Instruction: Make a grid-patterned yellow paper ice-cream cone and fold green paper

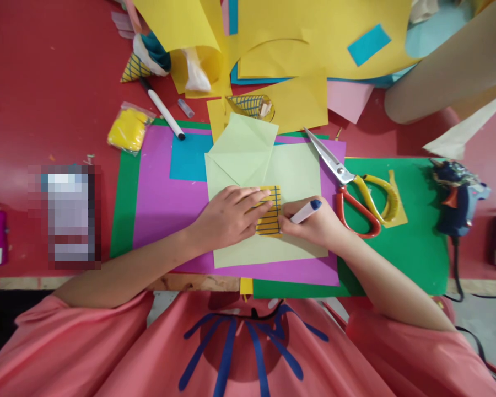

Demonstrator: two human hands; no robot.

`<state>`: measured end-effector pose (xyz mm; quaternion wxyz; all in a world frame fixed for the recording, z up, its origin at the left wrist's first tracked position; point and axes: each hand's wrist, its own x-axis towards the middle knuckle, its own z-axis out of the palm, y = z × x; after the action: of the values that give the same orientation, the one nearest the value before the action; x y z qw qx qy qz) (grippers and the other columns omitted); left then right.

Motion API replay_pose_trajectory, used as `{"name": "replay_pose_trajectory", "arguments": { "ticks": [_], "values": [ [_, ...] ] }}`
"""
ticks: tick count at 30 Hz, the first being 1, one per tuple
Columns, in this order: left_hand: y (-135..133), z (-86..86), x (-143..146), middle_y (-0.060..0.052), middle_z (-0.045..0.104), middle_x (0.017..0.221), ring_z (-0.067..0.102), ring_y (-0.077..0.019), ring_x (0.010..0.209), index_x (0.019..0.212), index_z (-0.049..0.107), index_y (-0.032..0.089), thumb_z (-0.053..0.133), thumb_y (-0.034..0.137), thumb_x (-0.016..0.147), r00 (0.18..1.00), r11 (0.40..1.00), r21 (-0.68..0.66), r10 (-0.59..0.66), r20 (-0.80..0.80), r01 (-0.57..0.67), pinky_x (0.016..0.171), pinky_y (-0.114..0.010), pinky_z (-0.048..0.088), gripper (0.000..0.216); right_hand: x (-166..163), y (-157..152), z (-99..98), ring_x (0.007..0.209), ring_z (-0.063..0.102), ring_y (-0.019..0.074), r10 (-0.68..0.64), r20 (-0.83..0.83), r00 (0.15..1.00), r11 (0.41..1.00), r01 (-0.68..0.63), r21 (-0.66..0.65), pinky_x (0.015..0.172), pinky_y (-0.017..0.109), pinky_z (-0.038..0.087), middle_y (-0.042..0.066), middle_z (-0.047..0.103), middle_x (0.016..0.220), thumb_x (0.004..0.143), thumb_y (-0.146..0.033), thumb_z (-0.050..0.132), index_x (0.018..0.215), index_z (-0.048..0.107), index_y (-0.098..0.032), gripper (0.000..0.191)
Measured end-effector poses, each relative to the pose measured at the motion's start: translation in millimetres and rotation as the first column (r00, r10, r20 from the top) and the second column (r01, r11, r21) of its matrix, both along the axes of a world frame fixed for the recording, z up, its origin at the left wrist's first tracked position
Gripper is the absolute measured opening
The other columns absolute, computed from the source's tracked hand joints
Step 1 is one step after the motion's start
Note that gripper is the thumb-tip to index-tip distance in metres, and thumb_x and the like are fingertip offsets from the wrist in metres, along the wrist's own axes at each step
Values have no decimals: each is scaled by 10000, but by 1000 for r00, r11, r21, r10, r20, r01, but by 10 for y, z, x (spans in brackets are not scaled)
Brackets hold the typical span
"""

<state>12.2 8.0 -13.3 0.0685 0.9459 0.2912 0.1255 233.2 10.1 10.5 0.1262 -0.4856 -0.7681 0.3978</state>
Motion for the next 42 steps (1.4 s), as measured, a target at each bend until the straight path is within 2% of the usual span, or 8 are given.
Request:
{"name": "replay_pose_trajectory", "arguments": {
  "ticks": [13, 22, 25, 28, 30, 34, 42],
  "values": [
    [6, 22, 5, -90, 561, 1360, 519, -257, 1218, 1245, 555, 166, 460, 219, 907, 1000, 1000, 11, -3, -25, 3, 942, -412, 458, 354, -1, -13, 28, 468, 210, 66, 30, 38, 999, 999, -30, -11, 474, 257, 171, -66, 275, 448, 741, -324, 525, 507, 280, -191, 364],
    [1, 11, 0, -88, 564, 1355, 513, -256, 1219, 1246, 556, 166, 470, 217, 905, 1000, 1000, 20, -3, -21, 3, 942, -413, 457, 356, 8, -4, 28, 455, 220, 56, 25, -5, 1000, 999, -25, -37, 471, 253, 180, -72, 271, 442, 741, -314, 555, 491, 310, -188, 372],
    [4, 17, -2, -88, 558, 1362, 510, -255, 1224, 1252, 555, 176, 468, 211, 905, 1000, 1000, 10, -4, -29, 4, 944, -414, 458, 359, 29, 17, 16, 458, 326, 62, -79, -180, 980, 991, 57, -123, 457, 236, 242, -56, 393, 464, 779, -274, 550, 515, 418, -184, 308],
    [7, 32, -4, -92, 555, 1365, 515, -257, 1217, 1260, 556, 182, 476, 194, 898, 999, 1000, -9, -6, -33, 6, 941, -421, 463, 370, 59, 56, -24, 532, 469, 84, -295, -376, 878, 954, 246, -174, 499, 230, 350, -22, 536, 574, 855, -285, 531, 658, 561, -170, 230],
    [10, 40, -5, -95, 558, 1358, 520, -262, 1212, 1271, 552, 183, 491, 180, 888, 1000, 999, -32, -11, -19, 11, 935, -428, 469, 388, 75, 76, -64, 579, 512, 96, -374, -416, 829, 928, 340, -156, 532, 238, 393, -10, 579, 645, 875, -314, 546, 779, 612, -175, 182],
    [14, 40, -6, -101, 560, 1350, 524, -268, 1218, 1286, 548, 193, 509, 166, 874, 1000, 997, -80, -12, 10, 12, 937, -438, 473, 414, 84, 80, -132, 625, 556, 114, -406, -388, 827, 912, 390, -125, 547, 255, 435, 15, 637, 752, 851, -337, 616, 942, 623, -193, 170],
    [8, 45, -1, -111, 585, 1308, 536, -263, 1197, 1262, 568, 168, 502, 177, 888, 1000, 999, -37, -6, -6, 6, 939, -426, 472, 380, 75, 76, -139, 578, 580, 103, -340, -330, 880, 937, 345, -45, 504, 232, 427, -2, 654, 674, 830, -298, 643, 833, 610, -189, 114]
  ]
}}
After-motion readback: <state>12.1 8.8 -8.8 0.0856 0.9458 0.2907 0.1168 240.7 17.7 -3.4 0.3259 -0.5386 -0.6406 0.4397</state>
